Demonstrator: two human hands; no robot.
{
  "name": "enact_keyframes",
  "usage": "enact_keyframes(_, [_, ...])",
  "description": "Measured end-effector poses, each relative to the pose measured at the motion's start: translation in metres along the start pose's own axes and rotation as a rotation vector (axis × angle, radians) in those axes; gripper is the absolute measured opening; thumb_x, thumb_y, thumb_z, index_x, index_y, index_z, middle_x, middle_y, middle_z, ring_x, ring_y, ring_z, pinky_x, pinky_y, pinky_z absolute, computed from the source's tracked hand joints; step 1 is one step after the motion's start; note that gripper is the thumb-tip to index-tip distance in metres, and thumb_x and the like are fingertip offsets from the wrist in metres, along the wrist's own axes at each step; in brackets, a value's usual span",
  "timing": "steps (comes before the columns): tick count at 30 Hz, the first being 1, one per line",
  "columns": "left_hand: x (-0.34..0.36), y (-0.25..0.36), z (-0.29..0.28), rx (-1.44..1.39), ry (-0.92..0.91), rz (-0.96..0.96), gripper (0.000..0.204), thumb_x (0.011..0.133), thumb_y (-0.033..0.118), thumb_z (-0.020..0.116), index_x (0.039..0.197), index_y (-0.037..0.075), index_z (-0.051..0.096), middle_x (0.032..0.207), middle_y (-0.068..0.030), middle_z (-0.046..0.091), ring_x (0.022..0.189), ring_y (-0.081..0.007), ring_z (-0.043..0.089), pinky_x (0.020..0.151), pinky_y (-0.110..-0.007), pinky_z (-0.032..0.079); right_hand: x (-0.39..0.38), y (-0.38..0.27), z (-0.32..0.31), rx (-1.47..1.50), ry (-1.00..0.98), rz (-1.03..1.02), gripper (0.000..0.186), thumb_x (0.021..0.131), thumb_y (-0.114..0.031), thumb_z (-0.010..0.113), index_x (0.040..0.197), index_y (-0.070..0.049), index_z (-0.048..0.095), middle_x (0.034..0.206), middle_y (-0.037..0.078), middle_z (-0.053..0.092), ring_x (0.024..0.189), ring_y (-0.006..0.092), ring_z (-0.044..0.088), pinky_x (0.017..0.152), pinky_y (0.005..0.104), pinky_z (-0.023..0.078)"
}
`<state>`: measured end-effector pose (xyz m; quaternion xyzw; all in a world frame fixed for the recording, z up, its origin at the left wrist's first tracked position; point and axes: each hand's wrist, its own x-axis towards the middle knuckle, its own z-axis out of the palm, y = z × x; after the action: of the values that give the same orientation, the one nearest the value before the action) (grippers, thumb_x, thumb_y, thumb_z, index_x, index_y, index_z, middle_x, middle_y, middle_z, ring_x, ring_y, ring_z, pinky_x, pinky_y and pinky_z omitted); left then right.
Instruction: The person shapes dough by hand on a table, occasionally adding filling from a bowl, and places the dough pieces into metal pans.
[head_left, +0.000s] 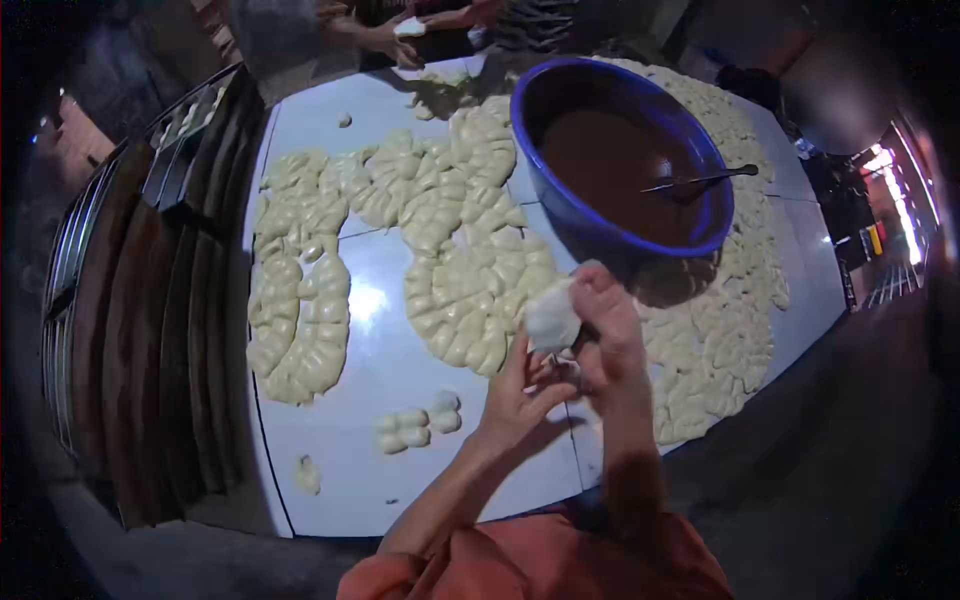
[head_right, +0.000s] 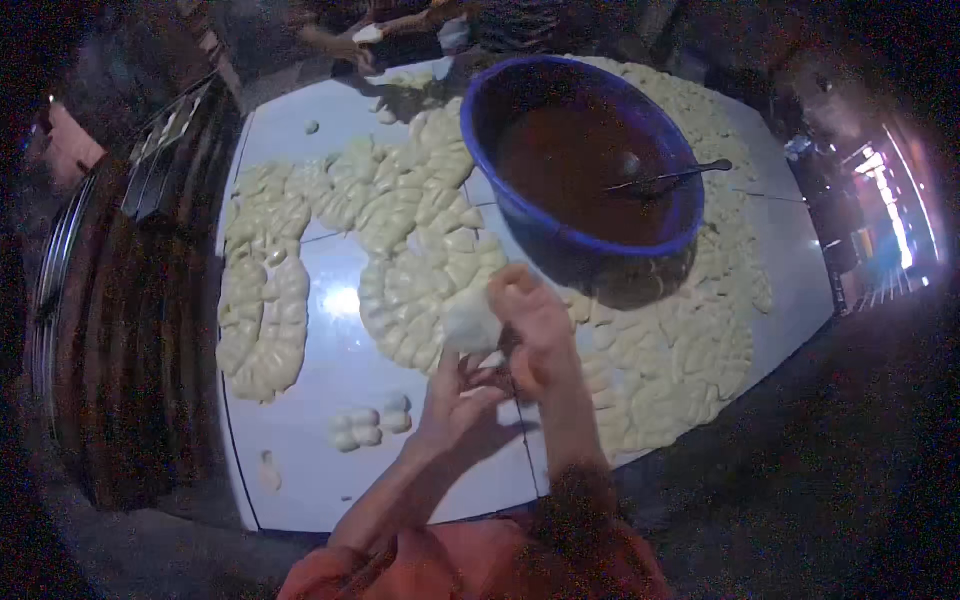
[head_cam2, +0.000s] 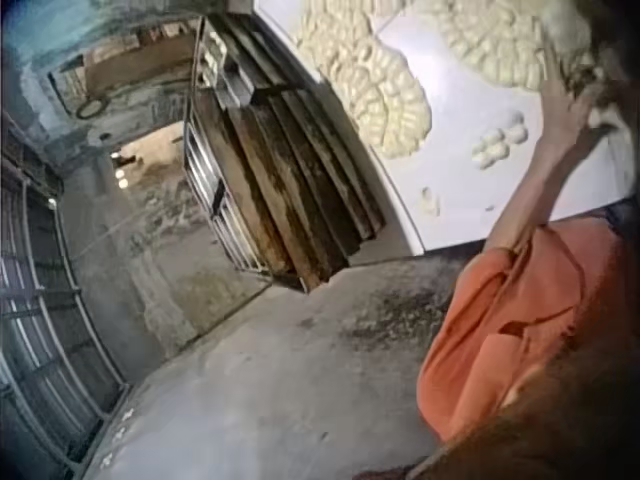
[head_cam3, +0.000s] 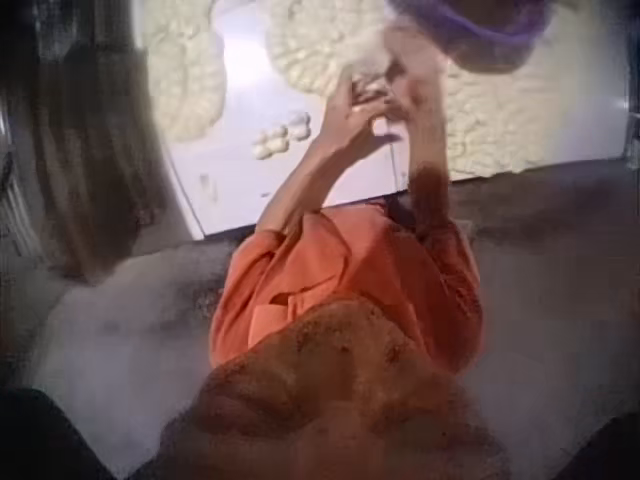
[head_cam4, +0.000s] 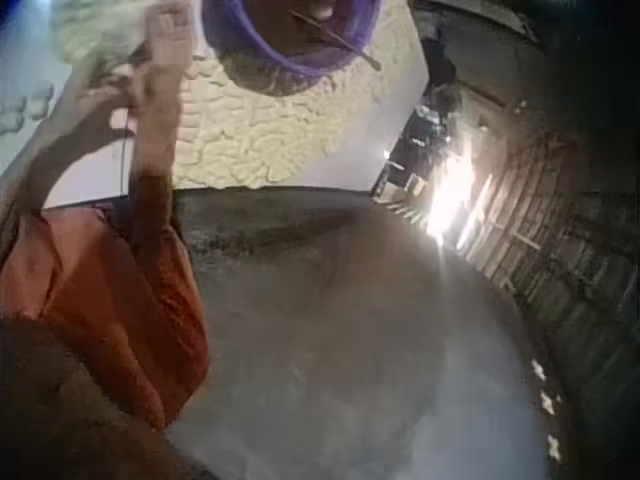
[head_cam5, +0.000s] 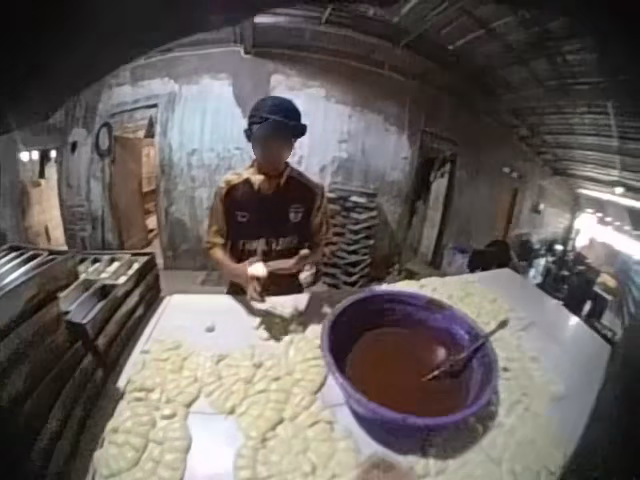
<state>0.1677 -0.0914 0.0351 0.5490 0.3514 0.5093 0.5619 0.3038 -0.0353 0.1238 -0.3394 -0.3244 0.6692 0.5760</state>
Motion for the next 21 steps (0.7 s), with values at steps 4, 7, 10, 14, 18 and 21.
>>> enact_keyframes(4, [0.004, 0.049, -0.005, -0.045, -0.038, -0.282, 0.059, 0.096, 0.014, 0.068, 0.148, 0.002, 0.044, 0.121, -0.0185, 0.069, 0.104, -0.021, 0.07, 0.088, -0.03, 0.054, 0.069, -0.077, -0.064, -0.474, 0.175, -0.193, 0.013, 0.096, -0.015, 0.066, 0.1, -0.005, 0.058, 0.09, 0.002, 0.064, 0.079, 0.0074, 0.06, 0.071, 0.0239, 0.048])
enact_keyframes(7, [0.009, 0.048, -0.022, 0.138, -0.075, -0.322, 0.048, 0.098, 0.011, 0.064, 0.143, 0.003, 0.051, 0.119, -0.0177, 0.071, 0.109, -0.0219, 0.068, 0.094, -0.033, 0.053, 0.117, -0.1, -0.111, -0.818, 0.171, -0.123, 0.015, 0.096, -0.02, 0.062, 0.099, -0.005, 0.06, 0.09, 0.004, 0.065, 0.079, 0.0116, 0.062, 0.073, 0.0285, 0.049])
enact_keyframes(10, [0.009, 0.052, -0.027, 0.211, -0.052, -0.322, 0.043, 0.098, 0.014, 0.065, 0.138, 0.003, 0.056, 0.118, -0.0156, 0.072, 0.107, -0.0199, 0.069, 0.093, -0.034, 0.054, 0.161, -0.081, -0.151, -1.563, -0.052, 0.056, 0.027, 0.09, -0.027, 0.061, 0.101, -0.003, 0.065, 0.095, 0.015, 0.07, 0.087, 0.0229, 0.065, 0.079, 0.04, 0.05])
enact_keyframes(14, [0.009, 0.068, -0.031, 0.234, -0.157, -0.461, 0.043, 0.099, 0.022, 0.064, 0.138, 0.004, 0.057, 0.117, -0.0149, 0.072, 0.107, -0.0202, 0.069, 0.092, -0.036, 0.054, 0.166, -0.076, -0.171, -1.609, -0.344, 0.223, 0.027, 0.088, -0.027, 0.062, 0.097, -0.002, 0.067, 0.093, 0.014, 0.07, 0.088, 0.0209, 0.065, 0.079, 0.0383, 0.049])
enact_keyframes(18, [0.005, 0.056, -0.037, 0.205, -0.153, -0.483, 0.043, 0.099, 0.024, 0.065, 0.137, 0.005, 0.058, 0.117, -0.0155, 0.072, 0.107, -0.0218, 0.069, 0.092, -0.036, 0.054, 0.143, -0.097, -0.133, -1.304, -0.15, 0.236, 0.018, 0.095, -0.023, 0.063, 0.095, -0.005, 0.062, 0.083, 0.001, 0.063, 0.073, 0.0076, 0.057, 0.068, 0.0271, 0.05])
enact_keyframes(21, [0.015, 0.054, -0.033, 0.192, -0.14, -0.418, 0.043, 0.099, 0.023, 0.065, 0.136, 0.003, 0.058, 0.117, -0.016, 0.071, 0.107, -0.0221, 0.068, 0.092, -0.035, 0.054, 0.125, -0.098, -0.111, -0.665, -0.011, 0.113, 0.017, 0.098, -0.02, 0.063, 0.1, -0.004, 0.06, 0.088, 0.004, 0.064, 0.076, 0.0103, 0.063, 0.068, 0.027, 0.053])
